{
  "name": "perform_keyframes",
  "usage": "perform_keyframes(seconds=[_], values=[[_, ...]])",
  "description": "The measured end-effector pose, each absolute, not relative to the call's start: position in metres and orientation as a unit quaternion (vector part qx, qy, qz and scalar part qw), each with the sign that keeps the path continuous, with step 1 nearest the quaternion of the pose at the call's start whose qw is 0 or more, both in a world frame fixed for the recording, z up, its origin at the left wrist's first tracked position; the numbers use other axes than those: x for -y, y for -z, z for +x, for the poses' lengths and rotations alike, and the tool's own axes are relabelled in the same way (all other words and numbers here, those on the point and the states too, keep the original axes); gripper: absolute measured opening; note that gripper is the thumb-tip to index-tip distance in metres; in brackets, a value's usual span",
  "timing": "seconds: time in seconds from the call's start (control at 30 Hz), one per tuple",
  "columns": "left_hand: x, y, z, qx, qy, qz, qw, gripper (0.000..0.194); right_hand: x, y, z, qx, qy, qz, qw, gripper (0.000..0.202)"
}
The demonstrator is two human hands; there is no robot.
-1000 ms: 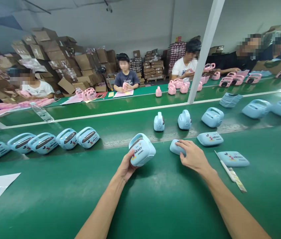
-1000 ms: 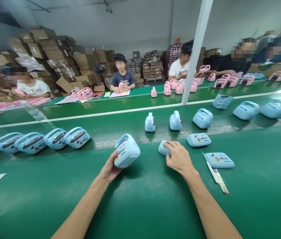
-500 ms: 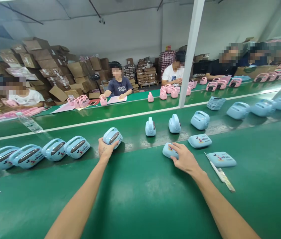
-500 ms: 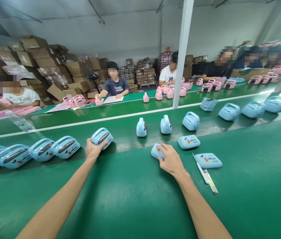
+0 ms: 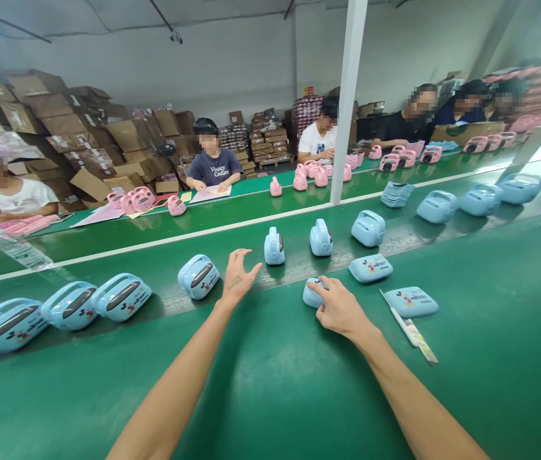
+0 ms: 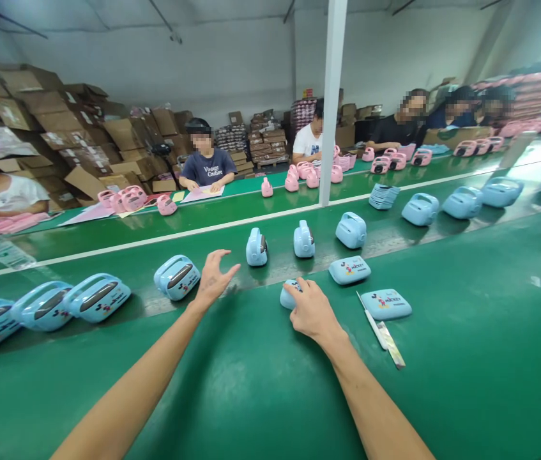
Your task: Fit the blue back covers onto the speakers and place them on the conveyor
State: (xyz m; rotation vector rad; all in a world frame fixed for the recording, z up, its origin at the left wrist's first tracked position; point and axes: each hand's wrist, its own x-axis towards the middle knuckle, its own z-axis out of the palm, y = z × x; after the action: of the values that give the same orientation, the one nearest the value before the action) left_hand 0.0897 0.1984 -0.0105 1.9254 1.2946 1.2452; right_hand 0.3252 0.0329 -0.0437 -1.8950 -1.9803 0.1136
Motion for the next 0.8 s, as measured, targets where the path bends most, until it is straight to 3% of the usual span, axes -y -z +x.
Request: perform_keyframes(seconds=[0.13, 0.37, 0.6, 0.7, 0.8], values=[[-0.232, 0.023, 0.139, -0.481, -0.44, 0.684, 0.329, 0.05, -0.035, 0.048, 0.33, 0.72, -0.043, -0.658, 0.216, 0.068], [-0.245, 0.023, 0.164, -0.459, -0.509, 0.572, 0.451, 0.033, -0.035, 0.045, 0.338, 0.732, -0.058, -0.645, 0.213, 0.071], [-0.183, -0.013, 0.088, -0.374, -0.576, 0.425, 0.59, 0.041, -0.033, 0.038, 0.338, 0.726, -0.076, -0.663, 0.166, 0.072], [-0.143, -0.015, 0.045, -0.229, -0.568, 0.237, 0.754, 0.038, -0.032, 0.034, 0.335, 0.732, -0.081, -0.659, 0.15, 0.072], [-0.106, 0.004, 0.01, -0.123, -0.519, 0.157, 0.831, 0.051, -0.032, 0.031, 0.331, 0.743, -0.083, -0.652, 0.129, 0.071]])
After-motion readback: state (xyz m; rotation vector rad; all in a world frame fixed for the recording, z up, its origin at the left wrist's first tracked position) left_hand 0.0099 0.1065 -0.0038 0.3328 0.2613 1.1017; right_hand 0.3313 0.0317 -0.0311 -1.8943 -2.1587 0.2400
